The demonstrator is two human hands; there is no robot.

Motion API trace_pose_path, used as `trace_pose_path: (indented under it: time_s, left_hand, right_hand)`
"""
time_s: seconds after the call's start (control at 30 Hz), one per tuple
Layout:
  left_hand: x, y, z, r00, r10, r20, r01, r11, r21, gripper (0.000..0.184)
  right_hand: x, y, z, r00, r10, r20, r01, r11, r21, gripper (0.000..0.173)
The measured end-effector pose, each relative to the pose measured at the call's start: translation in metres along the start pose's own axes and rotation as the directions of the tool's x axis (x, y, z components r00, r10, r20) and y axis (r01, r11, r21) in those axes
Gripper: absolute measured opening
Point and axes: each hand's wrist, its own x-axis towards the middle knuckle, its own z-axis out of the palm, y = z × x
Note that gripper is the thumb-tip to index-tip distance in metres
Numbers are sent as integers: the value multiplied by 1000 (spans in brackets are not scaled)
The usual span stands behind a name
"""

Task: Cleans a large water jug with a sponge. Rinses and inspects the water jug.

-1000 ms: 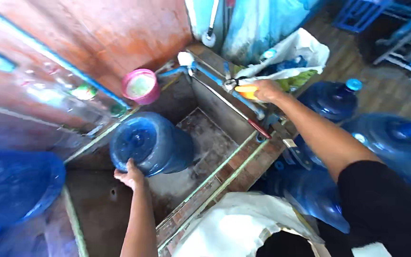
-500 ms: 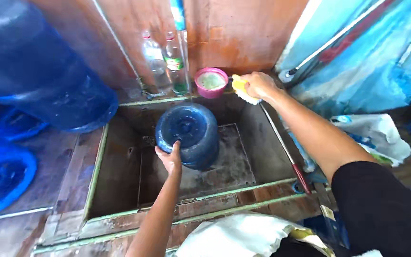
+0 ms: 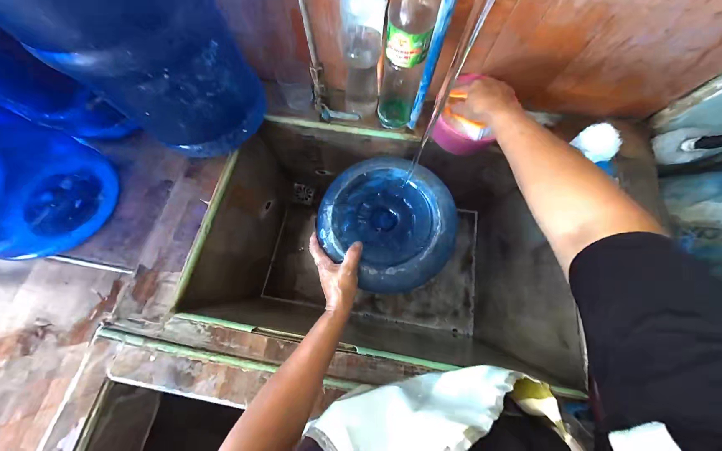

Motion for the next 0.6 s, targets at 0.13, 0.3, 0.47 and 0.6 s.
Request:
trace_pose_path:
  time_s: [0.13,0.3,0.47,0.6]
  left_hand:
    - [-1,8,8,1000,-29,6,29,999,-35,91]
    - [0,28,7,995,-50,88,48,999,21,91]
    - [0,32,25,960,-5,280,-40,987,155,98]
    - [8,35,24,865,125,486,-275,928,251,99]
  right_hand:
    - [7,16,8,999,31,-40,-28,996,80,59]
    - [-55,3,-30,950,69,-305,84,883,462,59]
    - [-153,-52,6,984,53,-168,12,932,361,64]
    - [-206,-102,51,982,-72,-173,124,942,311,62]
